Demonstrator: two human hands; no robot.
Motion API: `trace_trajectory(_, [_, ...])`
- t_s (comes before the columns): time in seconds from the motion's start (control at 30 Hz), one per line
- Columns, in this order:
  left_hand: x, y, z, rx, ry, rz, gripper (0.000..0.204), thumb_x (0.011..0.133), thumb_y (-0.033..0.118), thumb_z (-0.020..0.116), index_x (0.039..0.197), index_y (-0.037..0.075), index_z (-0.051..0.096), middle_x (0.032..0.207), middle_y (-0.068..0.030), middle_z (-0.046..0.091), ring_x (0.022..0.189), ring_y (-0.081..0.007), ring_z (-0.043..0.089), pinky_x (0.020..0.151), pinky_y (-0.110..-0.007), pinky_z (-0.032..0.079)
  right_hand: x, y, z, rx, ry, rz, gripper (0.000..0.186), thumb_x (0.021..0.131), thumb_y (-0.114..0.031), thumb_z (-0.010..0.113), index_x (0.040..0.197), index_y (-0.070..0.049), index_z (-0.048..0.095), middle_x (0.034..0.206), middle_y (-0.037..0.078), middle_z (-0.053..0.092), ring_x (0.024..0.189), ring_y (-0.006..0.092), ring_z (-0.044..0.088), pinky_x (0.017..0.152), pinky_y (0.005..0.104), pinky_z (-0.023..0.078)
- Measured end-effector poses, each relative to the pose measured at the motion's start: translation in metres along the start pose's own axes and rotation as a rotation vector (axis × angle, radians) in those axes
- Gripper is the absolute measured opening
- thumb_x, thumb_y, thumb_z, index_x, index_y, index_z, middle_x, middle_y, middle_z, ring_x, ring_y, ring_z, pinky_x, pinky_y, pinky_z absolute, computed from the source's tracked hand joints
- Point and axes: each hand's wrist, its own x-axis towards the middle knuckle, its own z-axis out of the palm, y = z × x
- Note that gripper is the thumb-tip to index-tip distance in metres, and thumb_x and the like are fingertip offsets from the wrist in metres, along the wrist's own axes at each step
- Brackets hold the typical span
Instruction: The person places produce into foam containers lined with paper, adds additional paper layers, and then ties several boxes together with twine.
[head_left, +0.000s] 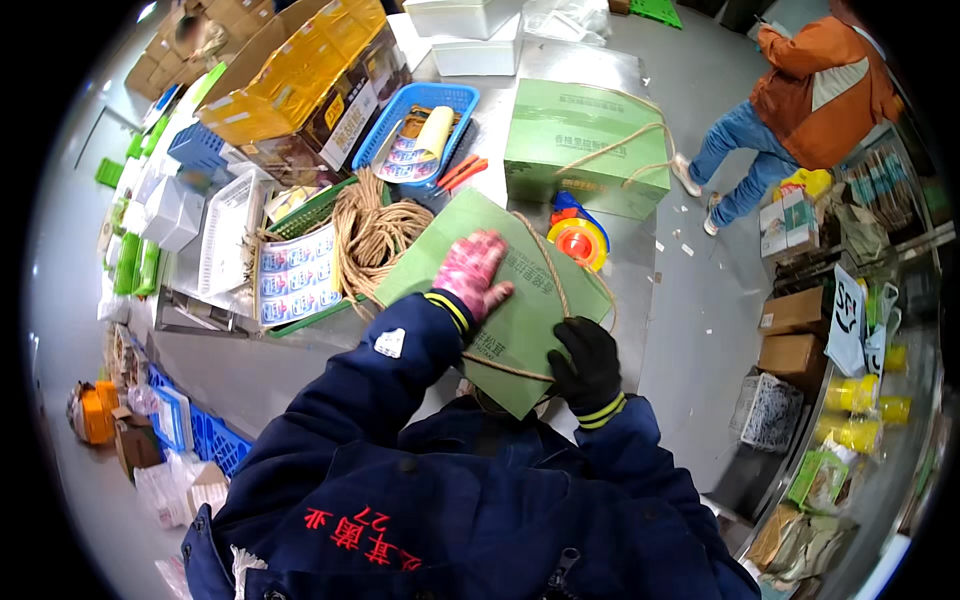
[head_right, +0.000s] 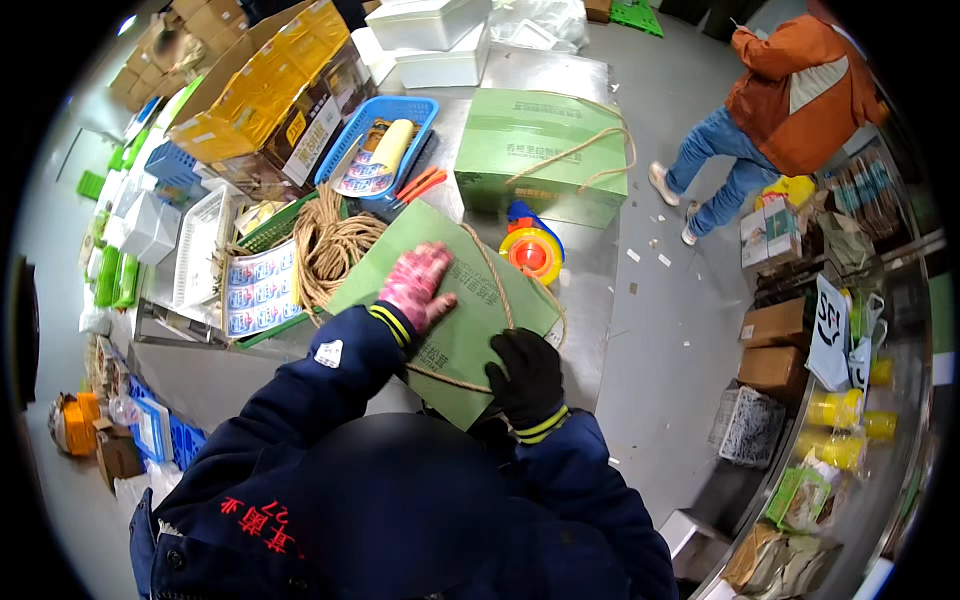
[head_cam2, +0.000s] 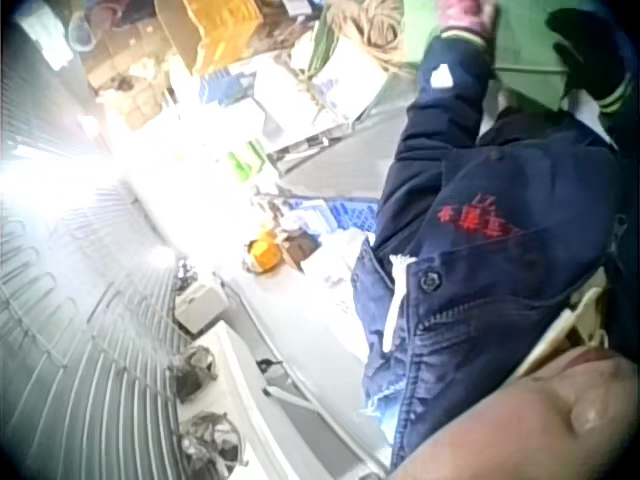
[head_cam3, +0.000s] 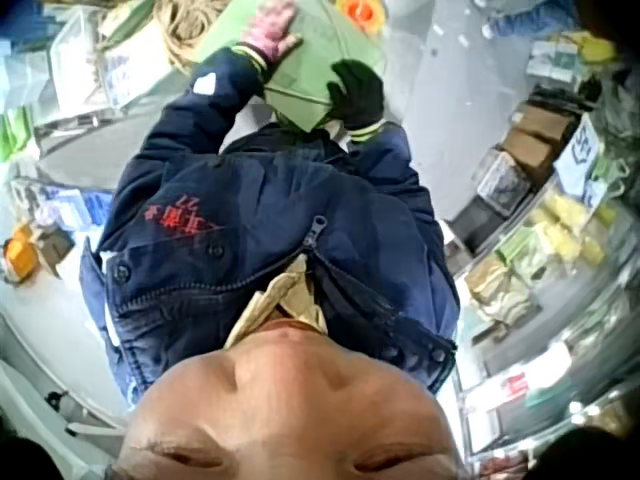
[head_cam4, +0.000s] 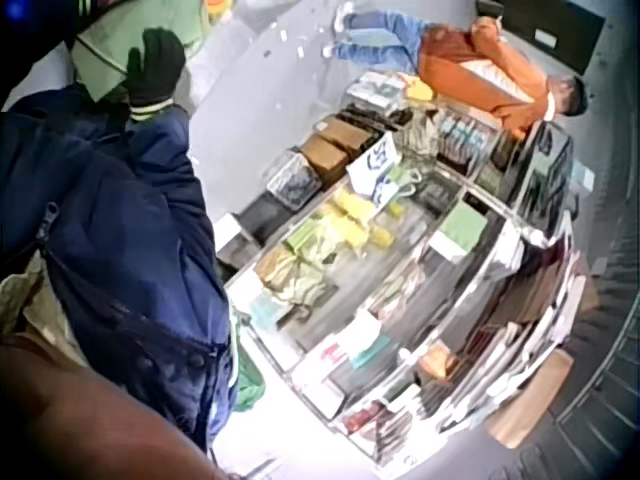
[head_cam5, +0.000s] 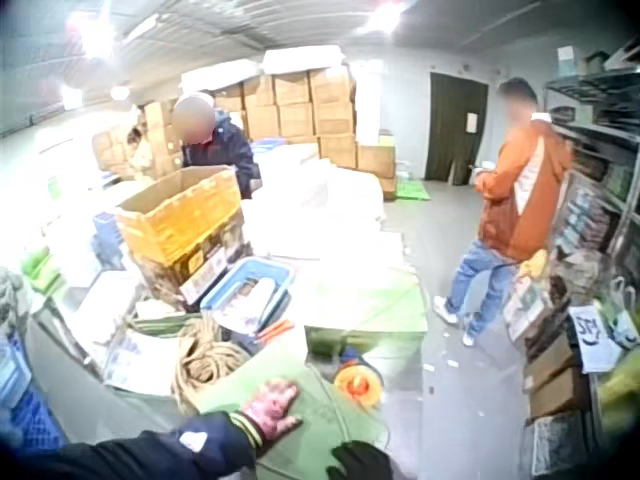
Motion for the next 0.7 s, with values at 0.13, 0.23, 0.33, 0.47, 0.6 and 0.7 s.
trace_trajectory(0.13, [0.0,-0.049,0.004,0.11,0.143,-0.237,0.062,0.08,0.036,0.057,0.127,0.001,0.039,0.134,-0.0198,0.036,0.125,-0.0338,0.031,0.104,-0.04,0.023,0.014,-0.008,0.026,0.114,-0.096,-0.096,0.036,0.067,-0.014,0.066,0.101,-0.009,0.058,0.102,0.011,0.056,0.1,0.0307,0.051,0.086,0.0414,0.041])
trace_trajectory(0.23, [0.006,-0.061,0.008,0.109,0.217,-0.281,0.063,0.08,0.039,0.055,0.127,0.0,0.039,0.135,-0.0208,0.035,0.124,-0.0336,0.033,0.104,-0.041,0.023,0.01,0.002,0.037,0.076,-0.105,-0.166,0.029,0.063,-0.01,0.064,0.091,-0.008,0.057,0.096,0.012,0.057,0.094,0.0308,0.052,0.083,0.0418,0.042])
trace_trajectory(0.33, [0.01,-0.054,0.006,0.078,0.203,-0.378,0.062,0.082,0.036,0.055,0.129,0.001,0.037,0.135,-0.0218,0.034,0.123,-0.0356,0.033,0.103,-0.042,0.024,0.01,0.01,0.041,0.102,-0.106,-0.202,0.03,0.062,-0.008,0.064,0.091,-0.008,0.057,0.093,0.012,0.057,0.091,0.0305,0.053,0.079,0.0416,0.044])
trace_trajectory(0.47, [-0.01,-0.028,0.007,0.041,0.123,-0.251,0.062,0.081,0.038,0.055,0.129,0.002,0.037,0.136,-0.0221,0.031,0.126,-0.0403,0.027,0.103,-0.048,0.021,0.021,0.005,0.036,0.157,-0.148,-0.212,0.024,0.06,-0.004,0.061,0.083,-0.004,0.056,0.087,0.012,0.058,0.083,0.0302,0.054,0.071,0.0392,0.046])
trace_trajectory(0.6, [-0.048,0.021,-0.003,-0.195,-0.17,0.253,0.067,0.076,0.046,0.055,0.128,0.006,0.04,0.137,-0.0175,0.034,0.127,-0.0374,0.028,0.104,-0.051,0.019,0.021,0.004,0.034,0.128,-0.077,-0.225,0.016,0.06,-0.004,0.06,0.075,-0.003,0.057,0.083,0.011,0.059,0.078,0.0304,0.056,0.07,0.0394,0.047])
trace_trajectory(0.7, [-0.083,0.038,0.024,-0.147,-0.137,0.355,0.077,0.07,0.052,0.06,0.129,0.006,0.039,0.136,-0.0163,0.035,0.128,-0.0367,0.027,0.103,-0.055,0.018,0.013,0.006,0.041,0.11,-0.022,-0.186,0.021,0.06,-0.003,0.064,0.081,-0.003,0.061,0.086,0.014,0.061,0.084,0.0339,0.058,0.075,0.041,0.048])
